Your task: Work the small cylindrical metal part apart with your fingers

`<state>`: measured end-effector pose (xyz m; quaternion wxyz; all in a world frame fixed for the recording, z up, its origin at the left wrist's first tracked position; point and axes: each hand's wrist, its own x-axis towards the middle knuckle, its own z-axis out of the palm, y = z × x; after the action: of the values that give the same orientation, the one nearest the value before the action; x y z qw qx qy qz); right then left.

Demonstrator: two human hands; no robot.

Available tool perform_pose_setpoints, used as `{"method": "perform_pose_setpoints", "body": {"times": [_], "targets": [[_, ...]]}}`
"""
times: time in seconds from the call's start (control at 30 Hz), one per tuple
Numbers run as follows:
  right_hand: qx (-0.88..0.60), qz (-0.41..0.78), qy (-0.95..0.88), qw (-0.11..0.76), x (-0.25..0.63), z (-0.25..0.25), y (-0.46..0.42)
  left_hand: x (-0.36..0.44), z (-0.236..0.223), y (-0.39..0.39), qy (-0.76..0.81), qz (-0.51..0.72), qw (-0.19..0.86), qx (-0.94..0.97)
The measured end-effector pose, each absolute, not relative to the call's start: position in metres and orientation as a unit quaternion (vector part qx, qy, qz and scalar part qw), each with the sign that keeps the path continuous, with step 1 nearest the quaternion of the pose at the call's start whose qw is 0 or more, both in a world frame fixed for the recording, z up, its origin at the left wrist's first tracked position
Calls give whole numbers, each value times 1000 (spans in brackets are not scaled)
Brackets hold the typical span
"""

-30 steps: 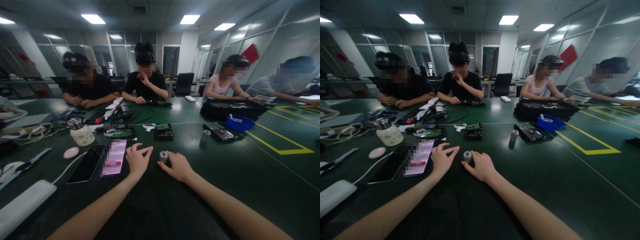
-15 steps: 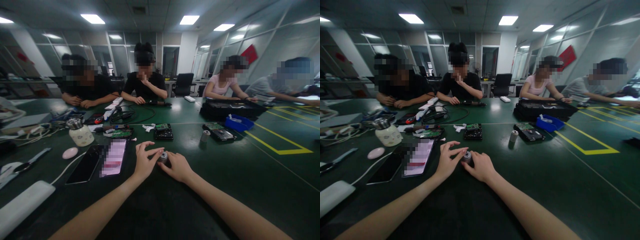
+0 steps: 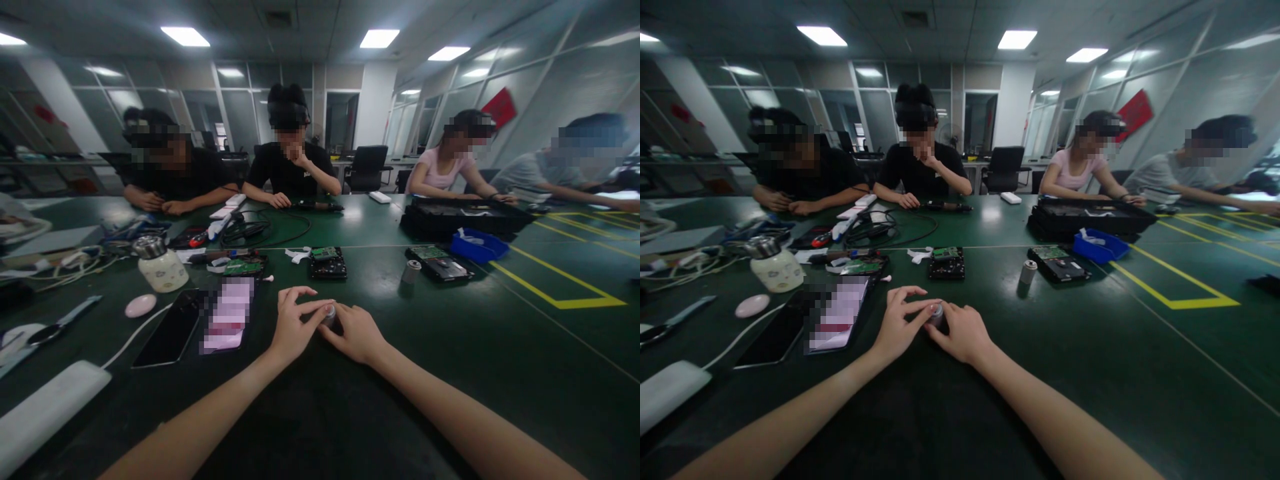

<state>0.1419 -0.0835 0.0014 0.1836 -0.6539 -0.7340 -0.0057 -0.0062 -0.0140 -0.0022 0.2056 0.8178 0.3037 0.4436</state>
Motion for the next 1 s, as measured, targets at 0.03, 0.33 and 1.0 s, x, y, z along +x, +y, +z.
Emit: {"method": "perform_pose_setpoints", "body": {"times": [0.03,0.33,1.0], "targets": [[-654,-5,-734,183,142,1,-83,-6,-2,-15,302,443,207,818],[-651,-2,-736,185,142,1,-83,-5,-6,-12,311,448,220,809],[-657,-4,-733,178,142,4,-84,-7,-2,-18,318,455,224,801]]}}
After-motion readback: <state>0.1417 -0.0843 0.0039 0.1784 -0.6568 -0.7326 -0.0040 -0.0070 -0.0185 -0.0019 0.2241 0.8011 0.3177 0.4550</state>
